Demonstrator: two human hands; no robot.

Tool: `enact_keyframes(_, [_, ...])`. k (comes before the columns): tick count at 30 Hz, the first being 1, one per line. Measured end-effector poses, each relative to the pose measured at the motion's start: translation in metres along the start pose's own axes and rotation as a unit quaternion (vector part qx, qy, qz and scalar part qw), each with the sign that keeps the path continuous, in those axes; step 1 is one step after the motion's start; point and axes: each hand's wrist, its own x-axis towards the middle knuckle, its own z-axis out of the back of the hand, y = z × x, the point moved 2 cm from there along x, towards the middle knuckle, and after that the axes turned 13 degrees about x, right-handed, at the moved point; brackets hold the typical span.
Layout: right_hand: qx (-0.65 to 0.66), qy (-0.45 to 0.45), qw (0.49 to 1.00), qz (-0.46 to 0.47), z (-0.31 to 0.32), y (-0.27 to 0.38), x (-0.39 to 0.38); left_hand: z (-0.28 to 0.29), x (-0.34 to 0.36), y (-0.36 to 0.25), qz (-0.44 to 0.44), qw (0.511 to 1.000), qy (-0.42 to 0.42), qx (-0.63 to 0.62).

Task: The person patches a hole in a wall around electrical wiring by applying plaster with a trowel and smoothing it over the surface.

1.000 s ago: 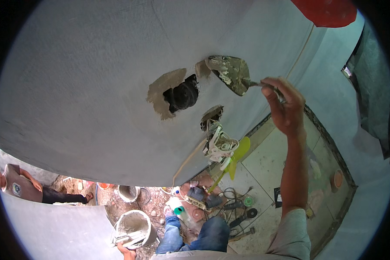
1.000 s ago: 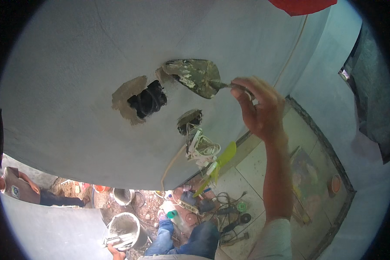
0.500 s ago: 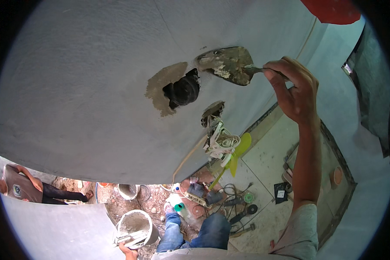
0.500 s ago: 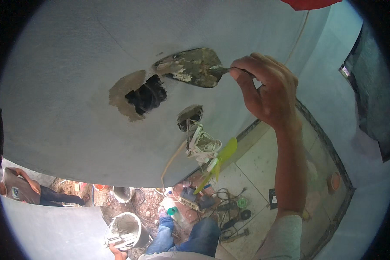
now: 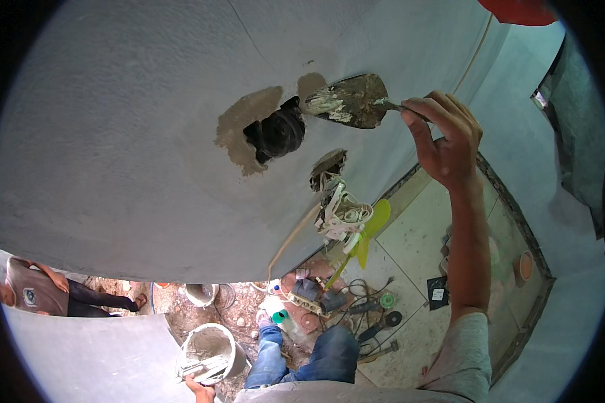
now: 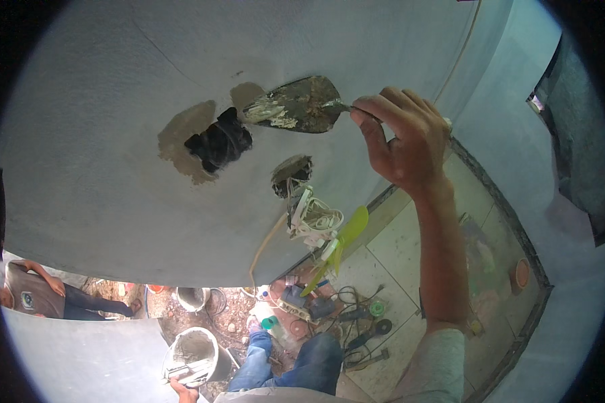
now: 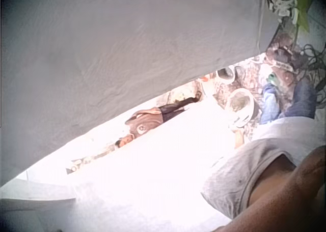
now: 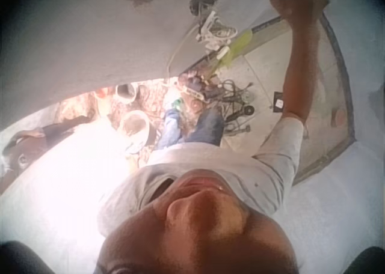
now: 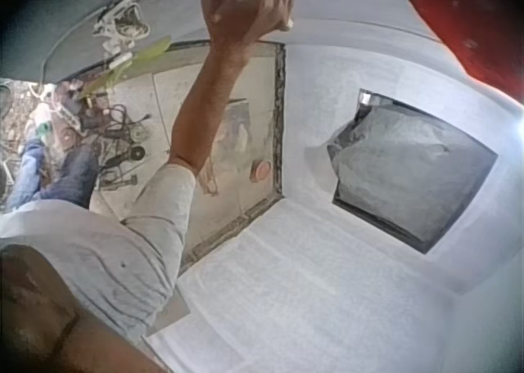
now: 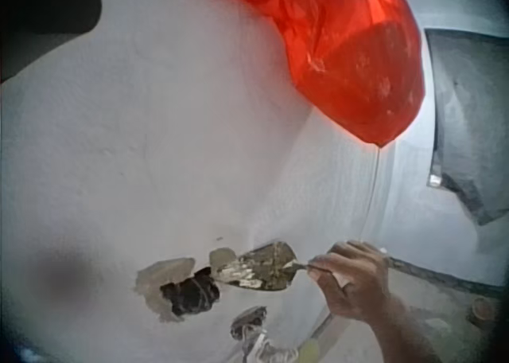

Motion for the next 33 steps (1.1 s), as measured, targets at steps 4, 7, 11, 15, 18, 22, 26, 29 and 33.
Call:
enact_keyframes(4, [0.002,-0.004,1.0,-0.001,-0.009,-0.002,-0.011,0.014,0.008,0.002,-0.01,1.0,0.014,-0.001])
enact_keyframes(7, [0.004,-0.041,0.999,0.004,-0.02,-0.007,-0.022,0.01,0.004,0.002,-0.02,1.0,0.013,-0.003])
enact_keyframes(11, [0.025,-0.091,0.995,0.016,-0.044,-0.017,-0.041,-0.017,-0.029,-0.001,-0.08,0.995,-0.03,0.053])
enact_keyframes(15, [0.032,-0.119,0.992,0.008,-0.06,-0.021,-0.056,-0.028,-0.039,-0.014,-0.017,0.993,-0.115,0.004])
enact_keyframes(18, [0.029,-0.118,0.993,-0.005,-0.062,-0.02,-0.071,-0.051,-0.049,-0.023,0.035,0.99,-0.138,-0.015])
enact_keyframes(22, [0.049,-0.098,0.994,-0.03,-0.063,-0.018,-0.078,0.005,-0.018,-0.005,-0.049,0.998,-0.031,0.006])
enact_keyframes(26, [0.079,-0.074,0.992,-0.061,-0.054,-0.011,-0.082,0.017,-0.002,-0.002,-0.018,1.0,-0.016,-0.005])
enact_keyframes(29, [0.073,-0.091,0.992,-0.045,-0.059,-0.009,-0.08,0.015,0.001,-0.001,-0.011,0.999,-0.041,-0.003])
enact_keyframes(33, [0.05,-0.123,0.991,-0.016,-0.066,-0.013,-0.079,0.013,0.001,0.001,-0.019,0.998,-0.051,-0.007])
